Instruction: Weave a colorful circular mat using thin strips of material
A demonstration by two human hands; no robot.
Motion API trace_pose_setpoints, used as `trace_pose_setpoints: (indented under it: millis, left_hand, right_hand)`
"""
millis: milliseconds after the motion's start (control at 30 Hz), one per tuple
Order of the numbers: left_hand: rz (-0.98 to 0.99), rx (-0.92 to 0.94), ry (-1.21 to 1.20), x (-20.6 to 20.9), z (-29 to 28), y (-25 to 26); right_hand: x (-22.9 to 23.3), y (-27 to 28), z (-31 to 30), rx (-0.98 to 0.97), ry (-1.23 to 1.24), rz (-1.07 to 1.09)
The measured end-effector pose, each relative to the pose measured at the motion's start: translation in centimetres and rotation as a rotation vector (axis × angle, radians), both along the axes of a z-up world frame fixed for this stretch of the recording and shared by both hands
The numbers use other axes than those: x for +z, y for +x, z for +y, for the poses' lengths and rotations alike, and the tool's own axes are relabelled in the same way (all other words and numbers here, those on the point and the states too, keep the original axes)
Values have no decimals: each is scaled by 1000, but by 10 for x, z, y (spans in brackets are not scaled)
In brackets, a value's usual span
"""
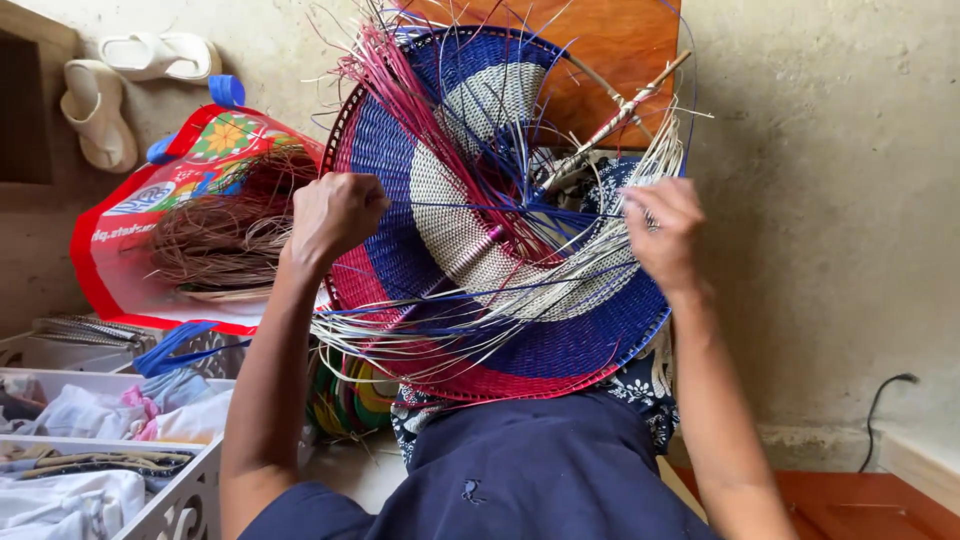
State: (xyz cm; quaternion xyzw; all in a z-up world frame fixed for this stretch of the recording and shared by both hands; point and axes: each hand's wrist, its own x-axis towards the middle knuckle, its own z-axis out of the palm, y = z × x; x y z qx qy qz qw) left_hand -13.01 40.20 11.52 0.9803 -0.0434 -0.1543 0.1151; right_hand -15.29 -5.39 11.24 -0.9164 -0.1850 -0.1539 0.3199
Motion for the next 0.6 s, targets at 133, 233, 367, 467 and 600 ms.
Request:
trace_pose_setpoints:
  millis: [133,233,367,467,600]
  left_hand:
    - [-211,-90,36,-2,16,0]
    - [-593,-94,65,18,8,6]
    - [-951,0,237,17,-77,-2]
    - [-903,-547,-249,-34,-136,-24]
    - [-576,-676,-84,-47,-160,-31]
  right_hand:
    - [-44,20,46,238,121,215]
    - [-72,18,38,253,180,317]
    - [-44,16,51,126,91,451]
    - [-66,17,41,218,215,352]
    - [-71,11,44,211,229,359]
